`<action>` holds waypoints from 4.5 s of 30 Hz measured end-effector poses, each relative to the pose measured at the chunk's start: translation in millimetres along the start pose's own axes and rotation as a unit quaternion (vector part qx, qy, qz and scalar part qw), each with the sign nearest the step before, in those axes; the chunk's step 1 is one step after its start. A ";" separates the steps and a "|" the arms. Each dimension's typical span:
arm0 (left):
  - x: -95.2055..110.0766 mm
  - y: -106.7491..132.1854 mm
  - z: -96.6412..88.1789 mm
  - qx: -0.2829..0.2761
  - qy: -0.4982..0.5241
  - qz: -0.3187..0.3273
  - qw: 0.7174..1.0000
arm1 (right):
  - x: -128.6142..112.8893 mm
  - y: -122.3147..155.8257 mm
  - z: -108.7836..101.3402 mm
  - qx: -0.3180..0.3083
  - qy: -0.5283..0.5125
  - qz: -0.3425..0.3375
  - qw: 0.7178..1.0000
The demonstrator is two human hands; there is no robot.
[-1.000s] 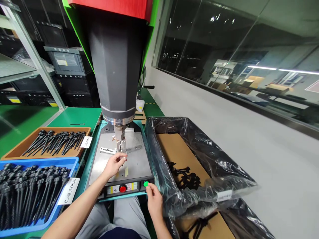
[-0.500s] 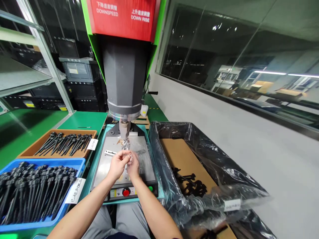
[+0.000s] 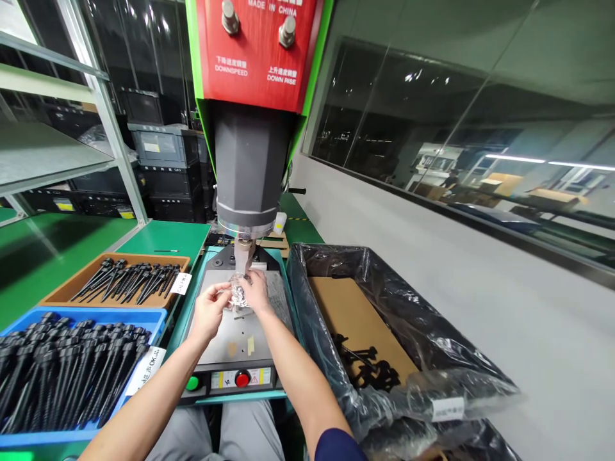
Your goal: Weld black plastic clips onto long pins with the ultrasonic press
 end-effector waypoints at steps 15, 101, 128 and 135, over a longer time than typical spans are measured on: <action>-0.3 -68.1 -39.6 0.001 -0.135 0.047 0.990 | -7.8 95.6 -2.6 -0.115 -0.290 0.246 0.918; 104.6 70.3 -290.3 0.114 -0.651 -0.074 0.747 | 15.4 161.5 -50.1 -0.089 -0.303 0.304 0.899; -43.1 -0.4 29.9 -0.077 -0.062 -0.181 0.978 | -6.2 127.3 -25.4 0.050 0.185 -0.125 0.973; -8.2 -18.2 -3.4 -0.004 0.019 -0.213 0.977 | 1.0 115.1 -41.2 0.074 -0.042 -0.040 0.996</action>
Point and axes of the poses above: each hand's wrist, its own y-axis away from the middle knuckle, its own z-axis out of the palm, x = y × z, the point moved 1 cm from there along -y, towards the middle knuckle, and after that the axes turned 3 degrees about x, right-handed, at the moved point
